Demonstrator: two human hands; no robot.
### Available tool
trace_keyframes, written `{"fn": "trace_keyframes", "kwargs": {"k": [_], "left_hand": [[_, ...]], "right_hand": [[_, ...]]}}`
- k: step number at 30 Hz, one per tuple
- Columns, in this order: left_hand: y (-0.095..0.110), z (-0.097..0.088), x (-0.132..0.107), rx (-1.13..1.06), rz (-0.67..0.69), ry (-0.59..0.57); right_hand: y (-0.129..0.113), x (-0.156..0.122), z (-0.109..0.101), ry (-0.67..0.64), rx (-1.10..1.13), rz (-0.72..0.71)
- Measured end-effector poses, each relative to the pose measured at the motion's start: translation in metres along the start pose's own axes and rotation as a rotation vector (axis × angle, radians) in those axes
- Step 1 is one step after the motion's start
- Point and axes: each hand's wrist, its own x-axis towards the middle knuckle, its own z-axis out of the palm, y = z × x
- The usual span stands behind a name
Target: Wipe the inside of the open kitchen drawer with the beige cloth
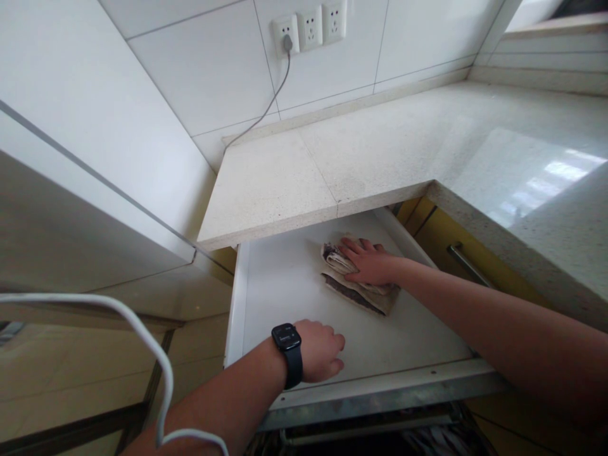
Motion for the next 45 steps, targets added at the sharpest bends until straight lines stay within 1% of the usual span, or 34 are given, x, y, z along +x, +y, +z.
{"fn": "trace_keyframes", "kwargs": {"k": [19,27,36,40,45], "left_hand": [[0.0006,0.0005,0.0006,0.01,0.009,0.0],[0.0006,-0.0008,-0.0001,-0.003,0.002,-0.007],[0.0,0.0014,0.0008,0.001,0.011,0.008],[0.0004,0.0009,0.0007,-0.001,0.003,-0.004],[0.0001,0.0013,0.0006,0.014,0.012,0.007]], "right_hand": [[-0.0018,-0.0012,-0.0036,-0.003,-0.007,0.004],[-0.0003,0.0,-0.0005,-0.001,-0.005,0.002],[-0.0023,-0.0009,-0.0029,-0.004,-0.016,0.01],[-0.0035,-0.0012,-0.0037,-0.003,-0.019,0.012],[-0.0015,-0.0004,-0.001,0.005,-0.018,0.003]]}}
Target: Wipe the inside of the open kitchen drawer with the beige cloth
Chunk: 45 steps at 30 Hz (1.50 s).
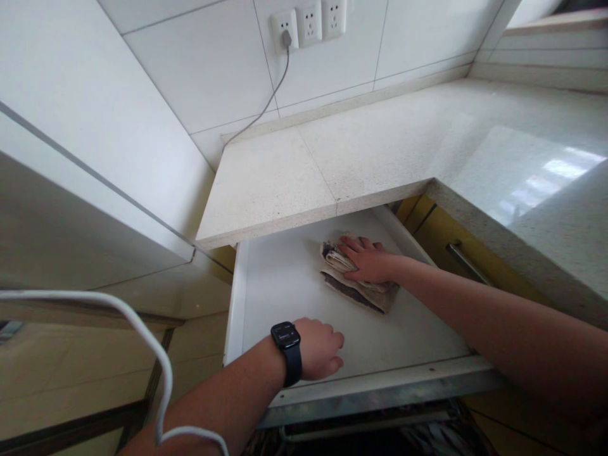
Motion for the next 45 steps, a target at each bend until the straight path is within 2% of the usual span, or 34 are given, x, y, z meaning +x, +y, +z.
{"fn": "trace_keyframes", "kwargs": {"k": [32,45], "left_hand": [[0.001,-0.0027,-0.0015,-0.003,-0.017,-0.015],[-0.0012,0.0011,0.0001,0.005,-0.005,0.014]], "right_hand": [[-0.0022,-0.0016,-0.0038,-0.014,0.009,0.005],[-0.0021,-0.0012,-0.0035,-0.015,0.005,0.001]]}}
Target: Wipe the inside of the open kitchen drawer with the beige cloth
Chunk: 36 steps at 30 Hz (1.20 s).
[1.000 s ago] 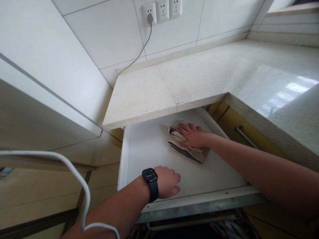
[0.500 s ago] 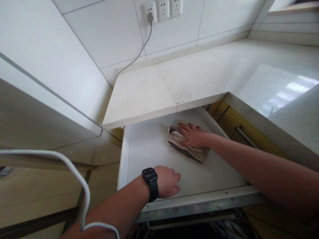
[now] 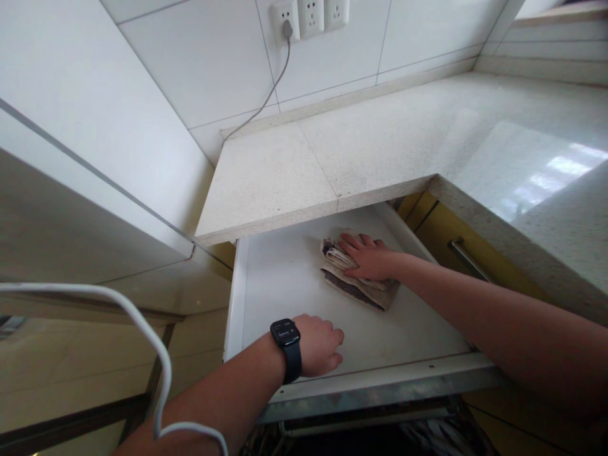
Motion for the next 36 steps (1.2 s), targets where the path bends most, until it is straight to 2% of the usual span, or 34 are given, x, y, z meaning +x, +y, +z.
{"fn": "trace_keyframes", "kwargs": {"k": [36], "left_hand": [[-0.0005,0.0008,-0.0001,0.005,0.007,0.001]], "right_hand": [[-0.0024,-0.0006,-0.0029,-0.016,0.012,0.024]]}}
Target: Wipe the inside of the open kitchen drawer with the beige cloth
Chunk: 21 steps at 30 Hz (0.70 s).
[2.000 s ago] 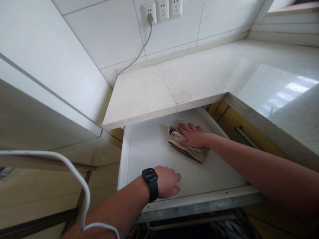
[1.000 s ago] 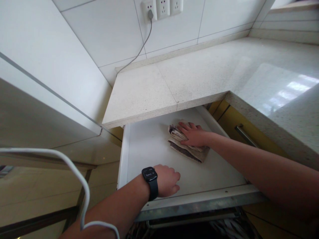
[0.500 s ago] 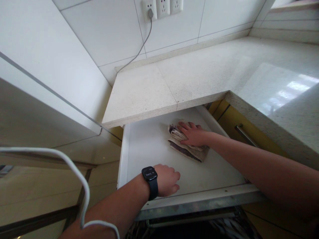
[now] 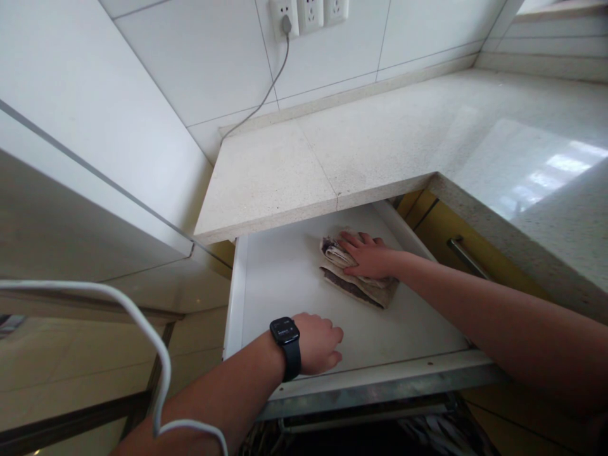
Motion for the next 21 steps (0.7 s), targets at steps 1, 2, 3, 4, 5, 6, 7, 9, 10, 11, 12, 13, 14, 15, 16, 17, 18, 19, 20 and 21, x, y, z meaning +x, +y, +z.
{"fn": "trace_keyframes", "kwargs": {"k": [1,2,3,4,5,6,7,9,10,11,12,13,14,15,16,17,18,19,20,21], "left_hand": [[0.0,0.0,-0.0001,0.001,0.0,0.001],[0.0001,-0.0001,-0.0001,0.003,0.001,0.002],[0.0002,-0.0002,-0.0001,0.004,0.002,0.001],[0.0004,-0.0003,0.0001,0.005,0.002,0.001],[0.0006,-0.0005,0.0002,0.005,0.003,-0.001],[0.0008,-0.0006,0.0005,0.006,0.003,-0.003],[0.0009,-0.0007,0.0007,0.008,0.002,-0.006],[0.0012,-0.0007,0.0009,0.012,0.001,-0.009],[0.0012,-0.0006,0.0009,0.014,0.001,-0.008],[0.0013,-0.0004,0.0008,0.015,0.001,-0.006],[0.0014,-0.0002,0.0007,0.015,0.003,-0.003],[0.0014,0.0,0.0005,0.016,0.002,0.0],[0.0015,0.0003,0.0003,0.015,0.0,0.003],[0.0015,0.0004,0.0002,0.014,-0.002,0.005],[0.0015,0.0005,0.0001,0.011,-0.003,0.006],[0.0014,0.0005,0.0002,0.009,-0.003,0.007],[0.0012,0.0004,0.0003,0.006,-0.001,0.007],[0.0011,0.0003,0.0004,0.004,0.001,0.008],[0.0009,0.0002,0.0006,0.003,0.002,0.007],[0.0009,0.0001,0.0006,0.003,0.002,0.005]], "right_hand": [[-0.0004,-0.0003,-0.0007,-0.005,0.0,0.0],[-0.0008,-0.0006,-0.0014,-0.007,-0.001,0.0],[-0.001,-0.0008,-0.002,-0.007,-0.003,0.0],[-0.0011,-0.0009,-0.0024,-0.005,-0.004,-0.002],[-0.0011,-0.001,-0.0026,-0.005,-0.005,-0.005],[-0.0012,-0.0011,-0.0028,-0.004,-0.006,-0.006],[-0.0012,-0.0011,-0.0028,-0.004,-0.007,-0.008],[-0.0013,-0.001,-0.0028,-0.008,-0.009,-0.007],[-0.0013,-0.0009,-0.0027,-0.012,-0.009,-0.004],[-0.0013,-0.0008,-0.0025,-0.015,-0.008,-0.001],[-0.0012,-0.0007,-0.0022,-0.016,-0.007,0.001],[-0.0009,-0.0004,-0.0017,-0.016,-0.005,0.002],[-0.0005,-0.0001,-0.001,-0.016,-0.003,0.002],[0.0001,0.0003,-0.0003,-0.013,-0.003,-0.002],[0.0007,0.0008,0.0006,-0.01,-0.003,-0.003],[0.0013,0.0013,0.0013,-0.009,-0.005,-0.005],[0.0019,0.0017,0.002,-0.01,-0.008,-0.006],[0.0024,0.002,0.0025,-0.01,-0.011,-0.007],[0.0028,0.0022,0.0027,-0.01,-0.013,-0.009],[0.0031,0.0023,0.0028,-0.009,-0.014,-0.013]]}}
